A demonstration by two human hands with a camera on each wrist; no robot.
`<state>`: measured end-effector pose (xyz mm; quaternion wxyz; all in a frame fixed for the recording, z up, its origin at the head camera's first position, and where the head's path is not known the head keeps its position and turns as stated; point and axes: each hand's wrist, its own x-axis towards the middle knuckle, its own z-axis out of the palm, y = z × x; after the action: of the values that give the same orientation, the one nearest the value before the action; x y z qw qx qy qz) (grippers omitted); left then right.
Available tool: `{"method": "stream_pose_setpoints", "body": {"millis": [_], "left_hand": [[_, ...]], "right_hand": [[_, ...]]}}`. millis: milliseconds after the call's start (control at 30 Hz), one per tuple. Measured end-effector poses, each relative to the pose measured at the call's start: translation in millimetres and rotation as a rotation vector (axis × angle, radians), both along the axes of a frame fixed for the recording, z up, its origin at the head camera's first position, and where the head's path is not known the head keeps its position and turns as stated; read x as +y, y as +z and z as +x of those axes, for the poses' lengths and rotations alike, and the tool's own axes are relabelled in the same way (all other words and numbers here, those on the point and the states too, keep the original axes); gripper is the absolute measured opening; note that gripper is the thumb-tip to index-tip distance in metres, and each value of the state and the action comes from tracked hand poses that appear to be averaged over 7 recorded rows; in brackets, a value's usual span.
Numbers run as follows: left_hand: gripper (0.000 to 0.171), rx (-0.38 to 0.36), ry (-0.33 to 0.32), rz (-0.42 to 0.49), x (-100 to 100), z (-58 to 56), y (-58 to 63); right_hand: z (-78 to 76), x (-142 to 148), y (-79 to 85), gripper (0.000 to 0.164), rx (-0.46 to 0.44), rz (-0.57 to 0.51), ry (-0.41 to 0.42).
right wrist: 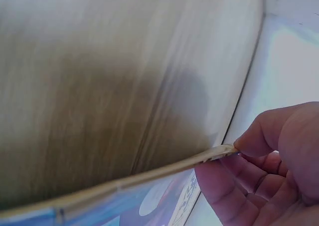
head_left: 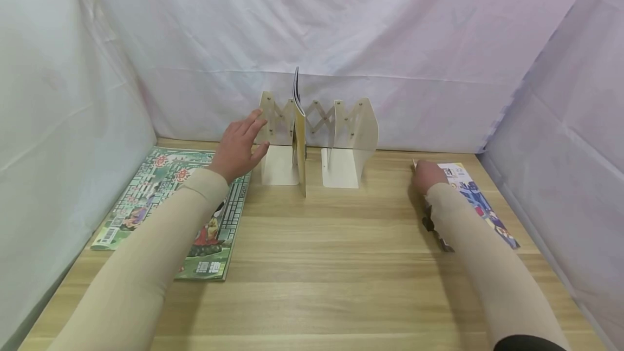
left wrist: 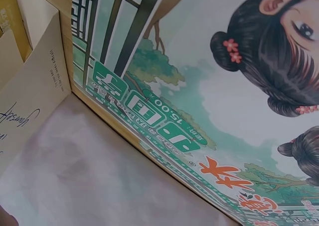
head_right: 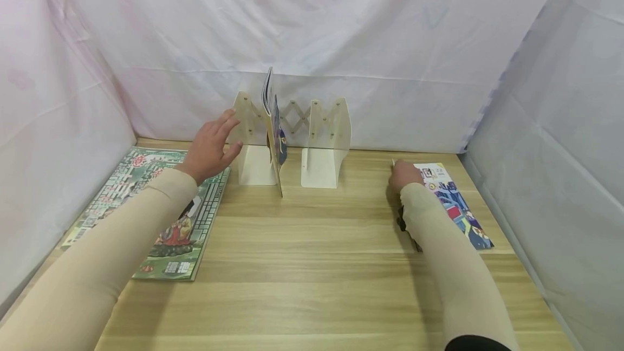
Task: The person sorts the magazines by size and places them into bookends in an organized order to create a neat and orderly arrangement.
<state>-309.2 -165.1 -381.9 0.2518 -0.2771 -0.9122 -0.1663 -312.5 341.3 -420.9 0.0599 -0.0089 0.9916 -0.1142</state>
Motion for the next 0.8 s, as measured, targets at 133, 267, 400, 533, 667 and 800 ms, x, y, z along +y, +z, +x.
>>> {"method": "stream_pose_setpoints", "body": {"millis": [133, 267, 400, 533, 667, 800], "left_hand": [[0.052, 0.013, -0.002, -0.004, -1, -1.7, -1.0], [0.052, 0.024, -0.007, -0.006, -1, -3.2, -1.8], [0.053, 0.019, -0.003, 0.001, -1, -3.0, -1.9], [0.053, 0.008, 0.005, 0.005, -1, -1.5, -1.8], [0.054, -0.001, 0.014, 0.009, 0, -0.8, -2.0], [0.054, -0.004, 0.022, 0.015, 1, -0.7, -2.7]], "right_hand": [[5.7, 1, 2.1, 0.022, 0.001, -0.072, -0.008], [12.1, 1, 4.0, 0.027, 0.034, -0.101, -0.01], [19.2, -1, 9.1, 0.022, 0.082, -0.121, -0.002], [27.8, -4, 17.1, 0.022, 0.133, -0.129, 0.005], [35.6, -7, 23.6, 0.026, 0.142, -0.138, -0.002], [41.1, -10, 27.2, 0.027, 0.155, -0.16, 0.017]]}}
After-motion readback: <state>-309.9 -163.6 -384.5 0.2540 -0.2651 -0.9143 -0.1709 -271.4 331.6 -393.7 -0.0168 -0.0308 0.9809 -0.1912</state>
